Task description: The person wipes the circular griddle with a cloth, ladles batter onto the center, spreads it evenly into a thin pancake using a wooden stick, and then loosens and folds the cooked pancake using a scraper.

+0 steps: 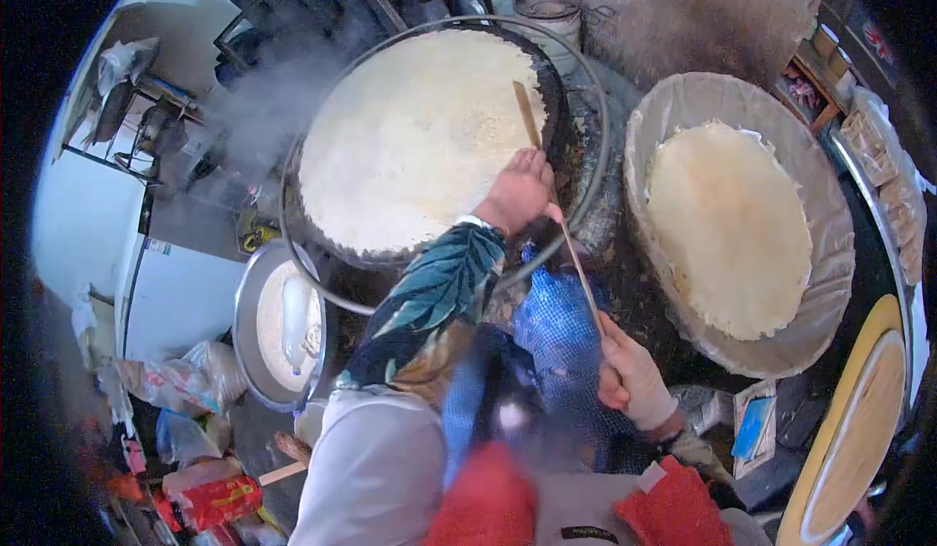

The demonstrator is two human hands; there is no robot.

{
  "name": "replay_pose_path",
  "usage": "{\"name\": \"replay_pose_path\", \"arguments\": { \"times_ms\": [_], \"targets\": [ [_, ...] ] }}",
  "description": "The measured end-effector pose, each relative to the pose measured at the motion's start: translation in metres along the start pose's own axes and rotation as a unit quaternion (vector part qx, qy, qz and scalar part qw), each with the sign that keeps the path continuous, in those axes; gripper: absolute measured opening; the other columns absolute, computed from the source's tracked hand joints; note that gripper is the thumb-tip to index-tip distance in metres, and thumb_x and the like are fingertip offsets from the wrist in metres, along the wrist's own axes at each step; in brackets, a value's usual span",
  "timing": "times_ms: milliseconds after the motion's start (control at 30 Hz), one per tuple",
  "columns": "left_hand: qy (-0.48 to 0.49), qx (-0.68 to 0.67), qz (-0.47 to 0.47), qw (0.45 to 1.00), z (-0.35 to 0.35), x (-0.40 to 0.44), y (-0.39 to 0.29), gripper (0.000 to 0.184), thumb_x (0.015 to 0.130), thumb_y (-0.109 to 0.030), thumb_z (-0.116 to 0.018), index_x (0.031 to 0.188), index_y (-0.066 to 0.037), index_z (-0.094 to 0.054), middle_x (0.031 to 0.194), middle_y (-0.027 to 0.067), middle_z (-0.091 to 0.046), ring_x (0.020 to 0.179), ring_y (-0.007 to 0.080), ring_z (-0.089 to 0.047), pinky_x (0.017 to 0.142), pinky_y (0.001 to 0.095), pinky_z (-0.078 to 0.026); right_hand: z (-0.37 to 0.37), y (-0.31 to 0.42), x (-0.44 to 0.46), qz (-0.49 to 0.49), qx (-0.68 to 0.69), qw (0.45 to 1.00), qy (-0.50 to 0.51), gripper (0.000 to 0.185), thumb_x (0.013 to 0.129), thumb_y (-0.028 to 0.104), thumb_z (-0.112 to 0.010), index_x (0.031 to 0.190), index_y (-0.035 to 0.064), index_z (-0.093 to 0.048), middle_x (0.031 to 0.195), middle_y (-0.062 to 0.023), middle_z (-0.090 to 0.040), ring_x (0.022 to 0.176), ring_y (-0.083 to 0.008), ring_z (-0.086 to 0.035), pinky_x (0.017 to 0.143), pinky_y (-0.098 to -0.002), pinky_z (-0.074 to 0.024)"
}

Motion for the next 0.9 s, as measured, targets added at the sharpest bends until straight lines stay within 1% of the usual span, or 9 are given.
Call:
{"name": "replay_pose_path", "arguments": {
  "times_ms": [33,167,400,500,600,667,700,767,900],
  "targets": [
    [-0.016,-0.008,0.008,1.0,0.001,0.004,0.021,0.083,0.07,-0.063,-0.053,0.115,0.007,-0.052,0.128,0.0251,-0.049,0.126,0.0386,-0.043,0.107,0.0446,-0.034,-0.013,0.006,0.016,-0.015,0.111,0.991,0.066,0.048,0.099,0.028,-0.048,0.144,0.0229,-0.033,0.05,0.0036,-0.038,0.036,-0.0056,-0.032,0.035,-0.0218,-0.0282],
    [-0.068,0.01,0.03,0.997,-0.004,-0.011,0.095,0.076,0.069,-0.064,-0.053,0.105,0.003,-0.057,0.116,0.0219,-0.055,0.118,0.0379,-0.048,0.103,0.043,-0.039,-0.051,0.029,0.066,-0.052,0.164,0.973,0.154,0.045,0.1,0.029,-0.044,0.143,0.0241,-0.034,0.05,0.005,-0.034,0.034,-0.0057,-0.029,0.035,-0.0214,-0.0264],
    [-0.054,0.012,0.113,0.992,-0.006,-0.081,0.182,0.076,0.07,-0.063,-0.054,0.103,0.005,-0.059,0.116,0.0193,-0.057,0.117,0.0355,-0.05,0.103,0.0419,-0.039,-0.091,0.046,0.127,-0.046,0.044,0.98,0.189,0.045,0.098,0.028,-0.046,0.142,0.0214,-0.037,0.052,0.0042,-0.037,0.035,-0.0053,-0.032,0.033,-0.0216,-0.0264],
    [-0.008,0.032,0.186,0.982,-0.005,-0.15,0.206,0.056,0.076,-0.046,-0.059,0.108,0.0,-0.057,0.12,0.0186,-0.056,0.118,0.0353,-0.05,0.103,0.0422,-0.038,-0.118,0.022,0.141,-0.076,0.025,0.968,0.239,0.051,0.097,0.022,-0.048,0.145,0.0162,-0.033,0.054,0.0028,-0.045,0.036,-0.0048,-0.037,0.033,-0.0212,-0.0305],
    [0.122,0.062,0.259,0.956,-0.002,-0.229,0.204,0.047,0.08,-0.035,-0.063,0.112,0.0,-0.055,0.123,0.0204,-0.055,0.12,0.0366,-0.049,0.106,0.0422,-0.036,-0.136,0.007,0.142,0.014,-0.234,0.956,0.174,0.05,0.094,0.02,-0.055,0.142,0.018,-0.041,0.062,-0.0011,-0.057,0.044,-0.0067,-0.051,0.039,-0.0233,-0.0409],
    [0.22,-0.059,0.364,0.903,0.015,-0.275,0.178,0.063,0.077,-0.044,-0.064,0.117,0.003,-0.052,0.124,0.023,-0.054,0.122,0.0383,-0.047,0.108,0.0452,-0.032,-0.145,0.0,0.128,0.096,-0.369,0.904,0.193,0.052,0.092,0.026,-0.056,0.14,0.0151,-0.042,0.07,-0.0151,-0.064,0.054,-0.0223,-0.061,0.052,-0.0358,-0.0491],
    [0.053,0.076,0.276,0.957,0.007,-0.313,0.168,0.082,0.074,-0.06,-0.057,0.12,0.008,-0.05,0.123,0.0242,-0.053,0.122,0.0362,-0.046,0.11,0.0478,-0.026,-0.149,0.003,0.114,0.167,-0.452,0.854,0.195,0.053,0.091,0.029,-0.056,0.14,0.0139,-0.042,0.074,-0.0203,-0.065,0.059,-0.0293,-0.063,0.057,-0.0402,-0.0505],
    [0.076,0.069,0.31,0.945,0.019,-0.317,0.126,0.096,0.071,-0.069,-0.049,0.126,0.009,-0.045,0.131,0.0268,-0.046,0.128,0.0399,-0.038,0.11,0.0538,-0.022,-0.125,-0.003,0.088,0.199,-0.449,0.851,0.185,0.053,0.091,0.031,-0.054,0.14,0.0129,-0.041,0.067,-0.0209,-0.061,0.058,-0.0303,-0.063,0.06,-0.0373,-0.0507],
    [-0.089,-0.02,0.184,0.979,0.065,-0.158,0.062,0.099,0.066,-0.062,-0.061,0.134,0.007,-0.038,0.141,0.0249,-0.037,0.132,0.0413,-0.033,0.109,0.0551,-0.023,-0.038,0.005,0.039,0.231,-0.529,0.815,0.056,0.056,0.091,0.028,-0.056,0.143,0.0145,-0.038,0.065,-0.0143,-0.064,0.055,-0.0182,-0.062,0.053,-0.031,-0.0505]
  ]
}}
Point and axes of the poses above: each hand's wrist, its own x-axis towards the middle knuckle, its own z-axis out of the back of the hand, y = z × x, the point moved 10 cm from there along x, towards the middle knuckle
